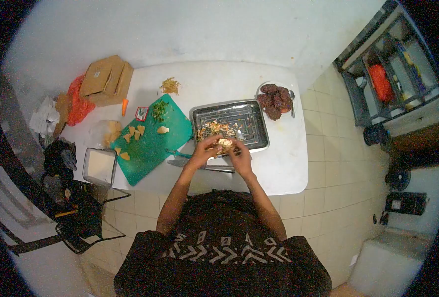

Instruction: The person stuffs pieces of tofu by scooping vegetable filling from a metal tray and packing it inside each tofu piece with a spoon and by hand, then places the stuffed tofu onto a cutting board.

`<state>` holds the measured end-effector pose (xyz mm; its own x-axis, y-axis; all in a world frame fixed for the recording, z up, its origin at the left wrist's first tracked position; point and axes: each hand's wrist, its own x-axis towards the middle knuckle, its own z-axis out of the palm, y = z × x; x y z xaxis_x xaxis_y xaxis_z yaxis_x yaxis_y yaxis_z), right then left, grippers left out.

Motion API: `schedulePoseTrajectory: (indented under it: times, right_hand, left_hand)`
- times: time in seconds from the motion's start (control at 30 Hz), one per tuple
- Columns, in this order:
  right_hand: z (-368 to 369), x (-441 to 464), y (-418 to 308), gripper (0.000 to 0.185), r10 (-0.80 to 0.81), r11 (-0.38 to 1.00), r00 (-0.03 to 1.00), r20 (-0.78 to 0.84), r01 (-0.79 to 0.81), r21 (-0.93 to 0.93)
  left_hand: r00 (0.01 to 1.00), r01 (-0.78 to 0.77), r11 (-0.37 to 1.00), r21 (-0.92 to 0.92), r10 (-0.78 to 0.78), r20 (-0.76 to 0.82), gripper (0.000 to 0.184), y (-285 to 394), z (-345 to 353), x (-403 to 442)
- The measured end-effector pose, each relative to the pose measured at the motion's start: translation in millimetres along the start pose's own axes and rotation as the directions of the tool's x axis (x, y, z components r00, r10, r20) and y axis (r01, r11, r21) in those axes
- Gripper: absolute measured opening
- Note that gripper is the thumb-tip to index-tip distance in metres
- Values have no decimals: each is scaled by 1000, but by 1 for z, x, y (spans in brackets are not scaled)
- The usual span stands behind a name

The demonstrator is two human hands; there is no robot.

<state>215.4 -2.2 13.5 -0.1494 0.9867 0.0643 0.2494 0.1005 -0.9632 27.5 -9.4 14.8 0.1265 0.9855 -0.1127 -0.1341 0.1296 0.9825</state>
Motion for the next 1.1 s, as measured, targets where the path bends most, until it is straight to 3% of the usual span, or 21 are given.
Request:
schedulePoseTrajectory:
  times: [0.1, 0.17, 0.33, 0.5, 0.57, 0.73, 0.8, 1.1]
  right_hand:
    - [0, 2, -7, 40, -3, 1000, 999, 40, 3, -14]
    - [-2, 5, -23, 41, 19, 1000, 997, 80, -18, -7]
    - [-9, 24, -53, 36, -94, 995, 995, -22, 93, -47]
    - [0, 31, -57, 32, -8, 1000, 997, -74, 10, 26]
    - [6, 29, -53, 35, -85, 996, 993, 77, 87, -30]
    - [15, 27, -46, 40, -104, 988, 989, 103, 115, -101]
    - [15, 27, -45, 38, -90, 996, 990, 105, 89, 12]
    - [14, 30, -34, 32, 2, 992, 980, 199, -28, 125]
  left_hand:
    - [998, 9, 999, 41, -12, 60, 41, 3, -2, 1]
    - [997, 59, 993, -103, -53, 60, 38, -7, -7, 4]
    - [997, 48, 990, -132, -55, -50, 35, 7, -12, -1]
    - [996, 2, 993, -115, -11, -84, 34, 8, -16, 1]
    - [997, -12, 981, -194, -2, -74, 35, 6, -18, 2]
    - [996, 13, 975, -220, -31, -81, 36, 24, -16, -5]
    - [997, 2, 966, -259, -22, -75, 37, 24, -18, -4]
    - [997, -31, 977, -212, 16, -71, 35, 32, -20, -10]
